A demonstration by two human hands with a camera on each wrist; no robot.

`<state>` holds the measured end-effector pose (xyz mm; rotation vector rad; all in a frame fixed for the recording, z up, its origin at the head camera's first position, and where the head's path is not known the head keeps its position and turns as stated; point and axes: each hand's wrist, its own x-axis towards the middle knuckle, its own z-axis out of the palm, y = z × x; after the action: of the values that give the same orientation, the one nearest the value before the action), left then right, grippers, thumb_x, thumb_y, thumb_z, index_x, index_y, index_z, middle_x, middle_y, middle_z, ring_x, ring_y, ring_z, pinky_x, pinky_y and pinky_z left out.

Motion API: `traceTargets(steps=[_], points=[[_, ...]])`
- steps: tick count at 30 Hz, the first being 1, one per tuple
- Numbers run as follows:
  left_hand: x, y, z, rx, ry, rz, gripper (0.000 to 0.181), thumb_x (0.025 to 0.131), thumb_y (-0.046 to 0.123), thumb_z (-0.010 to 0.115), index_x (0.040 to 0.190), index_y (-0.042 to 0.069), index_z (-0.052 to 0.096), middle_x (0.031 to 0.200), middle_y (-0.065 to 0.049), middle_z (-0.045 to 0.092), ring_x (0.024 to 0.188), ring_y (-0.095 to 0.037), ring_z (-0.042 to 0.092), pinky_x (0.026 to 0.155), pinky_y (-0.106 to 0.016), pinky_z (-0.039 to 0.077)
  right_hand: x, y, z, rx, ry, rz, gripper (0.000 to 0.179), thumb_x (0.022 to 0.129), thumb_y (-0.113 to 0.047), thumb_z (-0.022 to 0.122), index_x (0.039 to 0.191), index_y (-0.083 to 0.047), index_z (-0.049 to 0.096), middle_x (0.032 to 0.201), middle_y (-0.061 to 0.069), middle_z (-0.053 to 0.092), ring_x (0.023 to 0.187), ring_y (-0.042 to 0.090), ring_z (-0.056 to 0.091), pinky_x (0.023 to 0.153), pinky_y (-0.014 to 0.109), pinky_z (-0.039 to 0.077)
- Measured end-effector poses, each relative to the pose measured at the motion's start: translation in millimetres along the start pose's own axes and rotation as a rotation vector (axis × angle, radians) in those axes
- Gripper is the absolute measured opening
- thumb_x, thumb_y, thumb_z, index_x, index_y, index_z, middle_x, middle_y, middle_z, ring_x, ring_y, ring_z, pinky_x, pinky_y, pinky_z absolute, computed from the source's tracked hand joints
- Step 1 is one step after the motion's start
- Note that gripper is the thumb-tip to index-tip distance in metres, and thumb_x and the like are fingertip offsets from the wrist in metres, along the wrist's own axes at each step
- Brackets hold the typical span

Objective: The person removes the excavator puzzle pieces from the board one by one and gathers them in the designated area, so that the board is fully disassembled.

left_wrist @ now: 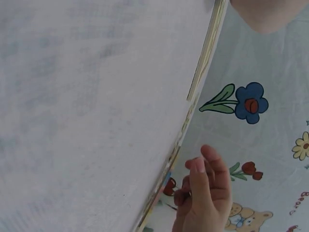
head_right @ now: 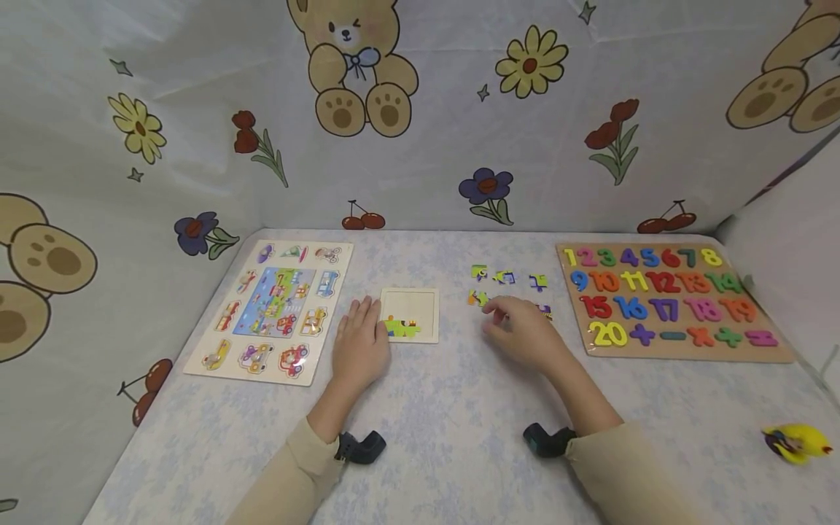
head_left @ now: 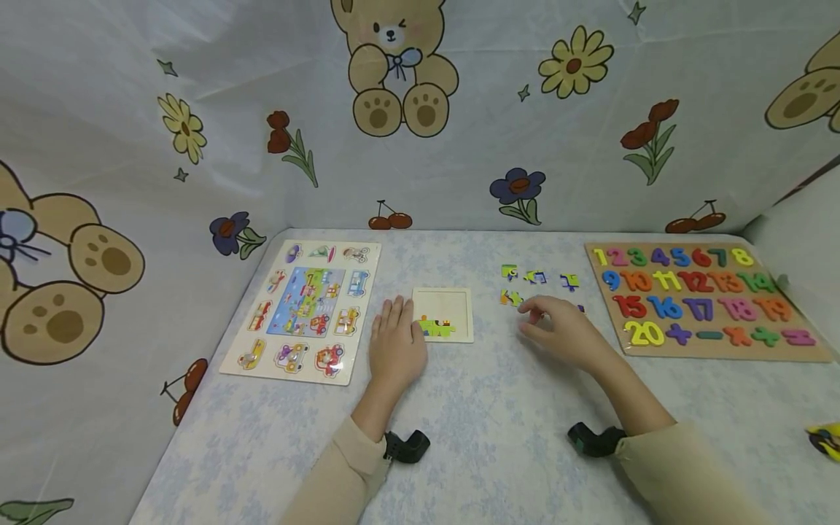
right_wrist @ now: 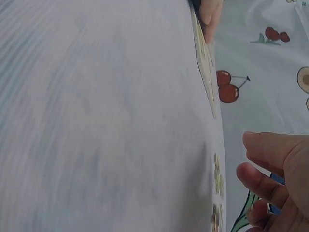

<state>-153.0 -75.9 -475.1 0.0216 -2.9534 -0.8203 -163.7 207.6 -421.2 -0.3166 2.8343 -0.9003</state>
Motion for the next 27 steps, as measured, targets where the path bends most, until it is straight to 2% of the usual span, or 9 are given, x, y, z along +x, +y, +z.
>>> traceTargets(steps=[5,13,22,27], points=[[-0.8,-0.3,-0.3,0.003,-0.004,-0.002,0.053,0.104,0.028,0.038,0.154,0.011,0.037,0.164,-0.008,0.027,0.155,-0.026,0.013,0.126,-0.047,0.01,15.1,-26,24,-0.002,-0.012,-0.023,0.032,0.094,-0.024,0.069,0.124,-0.014,0.065,0.097,0.002,0.063,0.096,0.022,0.052,0.08,0.037,0.043],[-0.8,0.2,-0.4,0.018,-0.001,-0.003,0.054,0.103,0.027,0.041,0.154,0.011,0.038,0.164,-0.008,0.029,0.155,-0.027,0.015,0.126,-0.048,0.011,32.5,-57,55,0.0,-0.042,-0.116,0.033,0.091,-0.025,0.072,0.123,-0.015,0.067,0.093,-0.001,0.062,0.086,0.018,0.051,0.076,0.033,0.041],[0.3,0.0,-0.8,0.031,-0.001,0.001,0.054,0.102,0.028,0.043,0.153,0.011,0.039,0.163,-0.007,0.03,0.155,-0.026,0.016,0.126,-0.048,0.011,41.7,-70,72,-0.051,-0.045,-0.161,0.032,0.091,-0.028,0.072,0.12,-0.016,0.07,0.098,0.0,0.059,0.09,0.019,0.049,0.078,0.033,0.041],[1.5,-1.8,0.3,0.036,0.002,0.002,0.054,0.102,0.027,0.042,0.153,0.012,0.039,0.163,-0.007,0.03,0.155,-0.026,0.016,0.126,-0.048,0.012,42.3,-71,75,-0.032,-0.04,-0.182,0.027,0.09,-0.026,0.073,0.114,-0.015,0.071,0.1,0.001,0.06,0.092,0.019,0.053,0.081,0.036,0.045]])
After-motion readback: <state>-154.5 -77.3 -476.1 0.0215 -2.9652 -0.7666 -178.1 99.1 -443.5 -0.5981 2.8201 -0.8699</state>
